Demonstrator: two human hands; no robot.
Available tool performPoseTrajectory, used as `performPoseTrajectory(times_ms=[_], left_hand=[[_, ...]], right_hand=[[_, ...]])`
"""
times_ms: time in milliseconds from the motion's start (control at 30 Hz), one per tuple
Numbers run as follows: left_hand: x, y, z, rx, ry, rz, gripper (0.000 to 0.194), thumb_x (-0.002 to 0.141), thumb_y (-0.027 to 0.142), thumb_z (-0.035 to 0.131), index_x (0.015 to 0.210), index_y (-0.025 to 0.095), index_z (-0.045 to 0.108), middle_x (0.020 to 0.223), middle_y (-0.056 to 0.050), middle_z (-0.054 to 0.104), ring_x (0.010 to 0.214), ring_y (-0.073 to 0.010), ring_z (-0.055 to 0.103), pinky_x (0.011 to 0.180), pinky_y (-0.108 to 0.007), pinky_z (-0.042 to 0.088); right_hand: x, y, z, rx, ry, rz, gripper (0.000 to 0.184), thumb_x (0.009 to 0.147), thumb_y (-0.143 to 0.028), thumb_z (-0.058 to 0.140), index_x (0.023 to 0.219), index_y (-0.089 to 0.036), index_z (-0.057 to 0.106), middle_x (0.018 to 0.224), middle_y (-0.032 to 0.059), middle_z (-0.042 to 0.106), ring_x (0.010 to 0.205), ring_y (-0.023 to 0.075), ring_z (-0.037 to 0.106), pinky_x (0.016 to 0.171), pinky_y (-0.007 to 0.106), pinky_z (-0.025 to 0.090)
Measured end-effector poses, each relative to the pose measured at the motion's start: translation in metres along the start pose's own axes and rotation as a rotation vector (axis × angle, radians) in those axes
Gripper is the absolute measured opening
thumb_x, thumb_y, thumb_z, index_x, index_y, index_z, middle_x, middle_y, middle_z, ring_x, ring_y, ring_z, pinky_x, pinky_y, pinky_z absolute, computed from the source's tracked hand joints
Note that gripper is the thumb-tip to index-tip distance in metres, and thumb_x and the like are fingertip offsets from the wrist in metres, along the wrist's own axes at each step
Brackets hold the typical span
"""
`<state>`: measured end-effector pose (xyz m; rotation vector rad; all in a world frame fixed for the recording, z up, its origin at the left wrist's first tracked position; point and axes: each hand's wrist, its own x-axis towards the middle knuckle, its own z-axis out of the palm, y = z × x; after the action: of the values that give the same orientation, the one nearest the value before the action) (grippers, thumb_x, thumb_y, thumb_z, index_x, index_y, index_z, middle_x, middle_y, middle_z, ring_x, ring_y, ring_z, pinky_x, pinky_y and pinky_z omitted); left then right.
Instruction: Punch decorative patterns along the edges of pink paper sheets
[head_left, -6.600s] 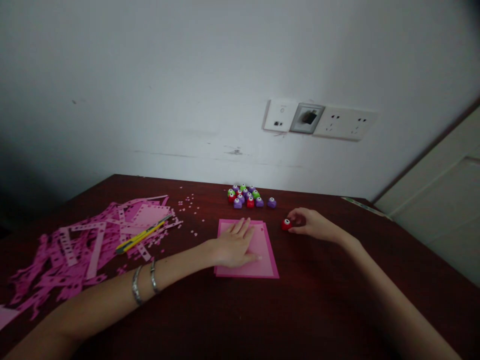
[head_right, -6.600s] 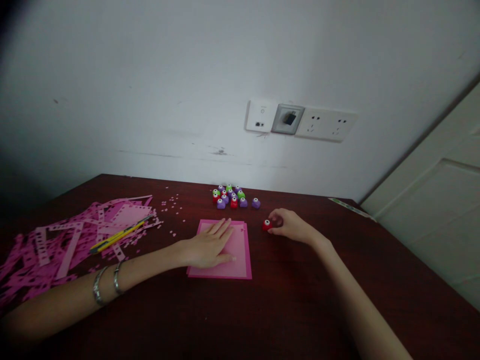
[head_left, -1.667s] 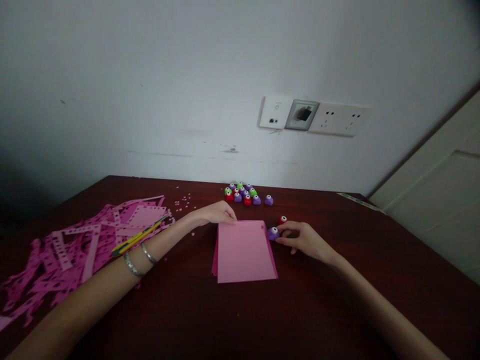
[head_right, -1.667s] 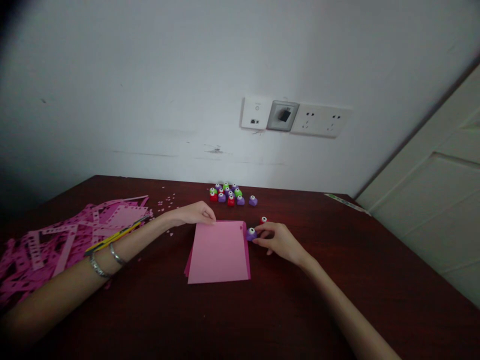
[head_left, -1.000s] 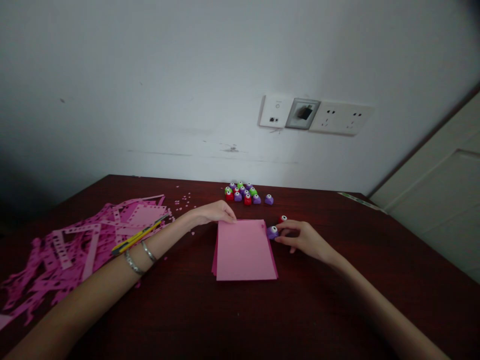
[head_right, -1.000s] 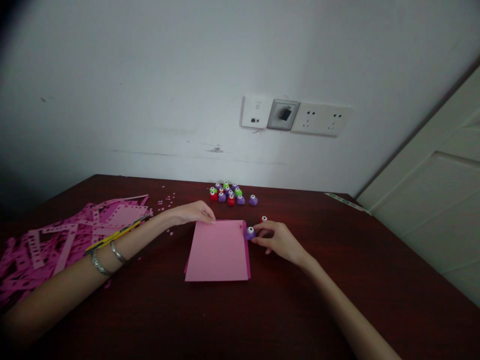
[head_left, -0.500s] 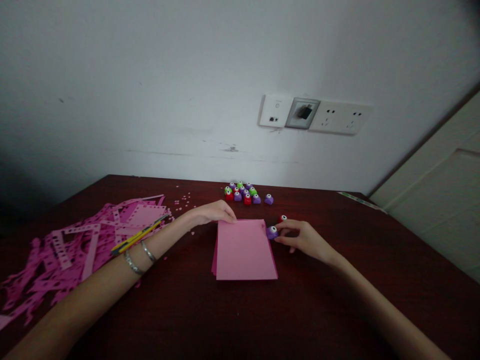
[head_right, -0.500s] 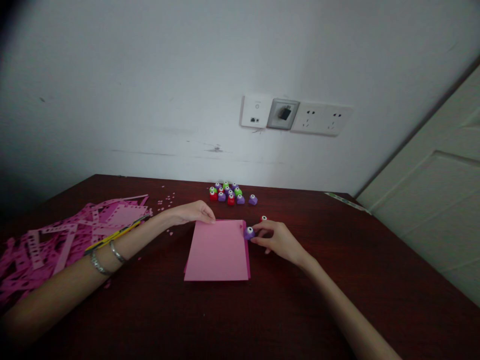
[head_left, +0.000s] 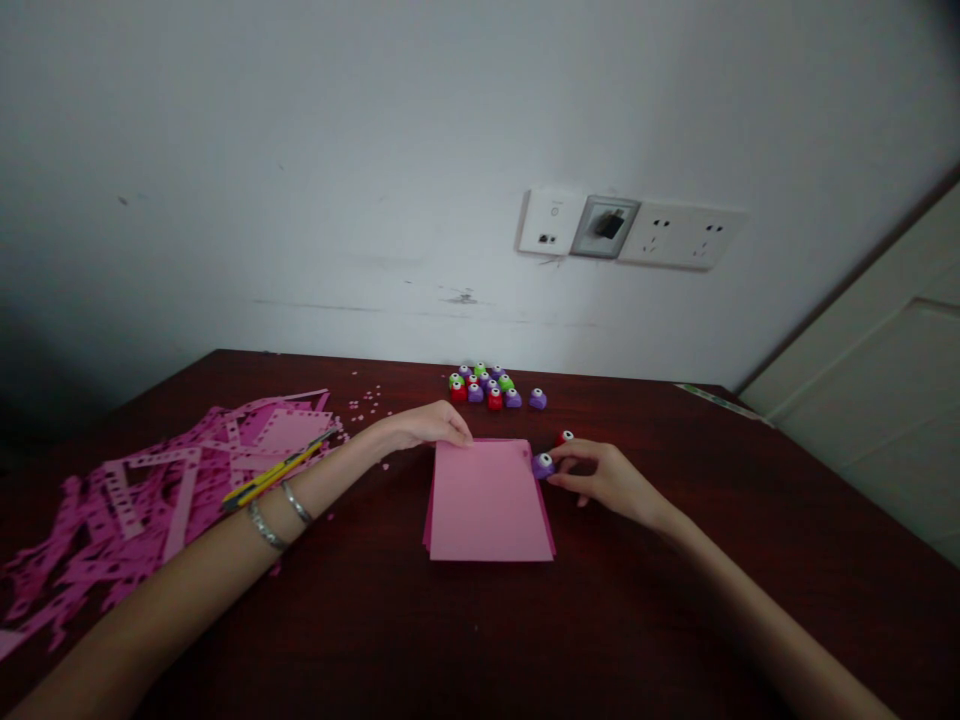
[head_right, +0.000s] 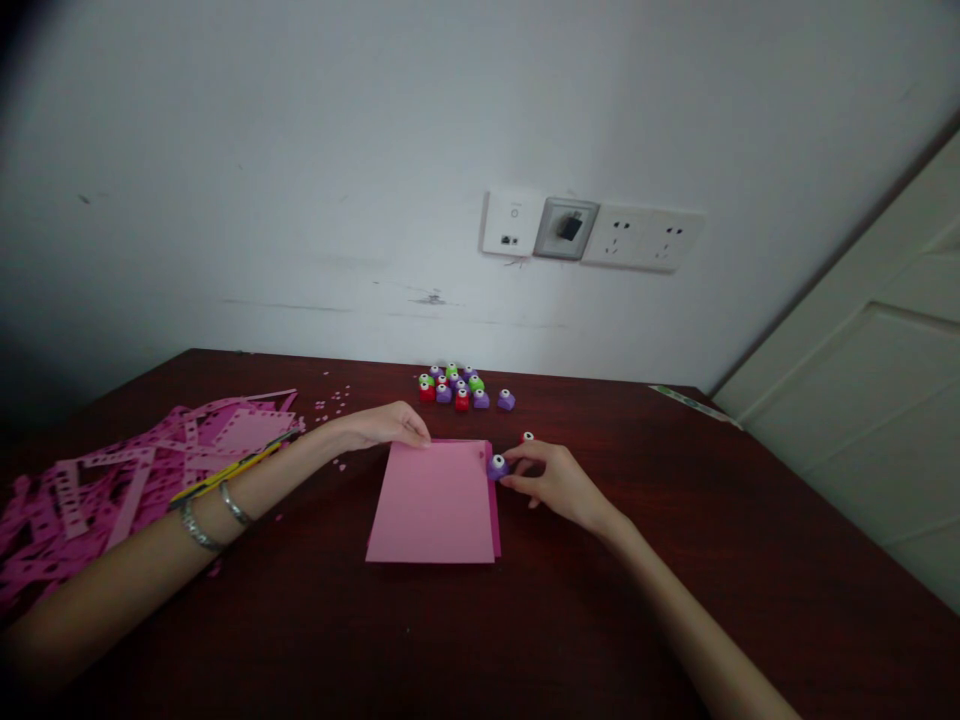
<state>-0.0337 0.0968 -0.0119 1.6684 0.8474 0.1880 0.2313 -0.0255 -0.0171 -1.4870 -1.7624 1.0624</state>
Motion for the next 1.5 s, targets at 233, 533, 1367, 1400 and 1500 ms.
performPoseTrajectory(times_ms=[233, 533, 1367, 1400, 1500], left_hand=[[0.0012, -0.0015, 0.0003, -0.009, 0.01, -0.026, 0.018, 0.06, 0.026, 0.07, 0.074, 0.014, 0.07, 0.072, -0.005, 0.068, 0.063, -0.0126, 0.058, 0.063, -0.028, 0.043], [0.0023, -0.0031, 0.0002, -0.035, 0.018, -0.054, 0.019, 0.059, 0.025, 0.071, 0.074, 0.013, 0.071, 0.07, -0.006, 0.068, 0.061, -0.0131, 0.058, 0.06, -0.027, 0.043], [0.0048, -0.008, -0.002, -0.036, 0.006, -0.051, 0.02, 0.06, 0.027, 0.071, 0.074, 0.014, 0.071, 0.071, -0.006, 0.068, 0.061, -0.0132, 0.059, 0.061, -0.027, 0.044], [0.0047, -0.0076, -0.0017, -0.035, 0.011, -0.057, 0.02, 0.059, 0.027, 0.071, 0.074, 0.014, 0.071, 0.071, -0.006, 0.068, 0.061, -0.0131, 0.059, 0.06, -0.027, 0.044], [0.004, -0.006, -0.001, -0.044, 0.014, -0.073, 0.02, 0.059, 0.026, 0.071, 0.074, 0.014, 0.071, 0.072, -0.007, 0.068, 0.061, -0.0134, 0.059, 0.061, -0.027, 0.044]], right_hand=[[0.0, -0.0005, 0.0004, 0.012, 0.007, -0.006, 0.03, 0.07, -0.032, 0.066, 0.095, -0.015, 0.063, 0.073, 0.001, 0.059, 0.055, 0.0092, 0.052, 0.041, 0.021, 0.051], [-0.0008, -0.0009, 0.0004, -0.001, 0.007, -0.01, 0.027, 0.071, -0.031, 0.066, 0.094, -0.016, 0.064, 0.074, 0.0011, 0.059, 0.055, 0.0092, 0.053, 0.041, 0.021, 0.052], [0.0009, 0.0033, 0.0005, -0.022, -0.026, -0.02, 0.029, 0.072, -0.032, 0.065, 0.096, -0.017, 0.064, 0.075, 0.0016, 0.058, 0.057, 0.0101, 0.053, 0.041, 0.021, 0.051], [0.0008, 0.0034, 0.0004, -0.021, -0.025, -0.02, 0.029, 0.072, -0.031, 0.065, 0.097, -0.017, 0.064, 0.075, 0.0016, 0.058, 0.057, 0.0102, 0.053, 0.041, 0.021, 0.052], [0.0005, 0.0032, 0.0, -0.021, -0.017, -0.021, 0.029, 0.072, -0.031, 0.065, 0.097, -0.017, 0.064, 0.075, 0.0016, 0.058, 0.058, 0.0105, 0.054, 0.041, 0.021, 0.052]])
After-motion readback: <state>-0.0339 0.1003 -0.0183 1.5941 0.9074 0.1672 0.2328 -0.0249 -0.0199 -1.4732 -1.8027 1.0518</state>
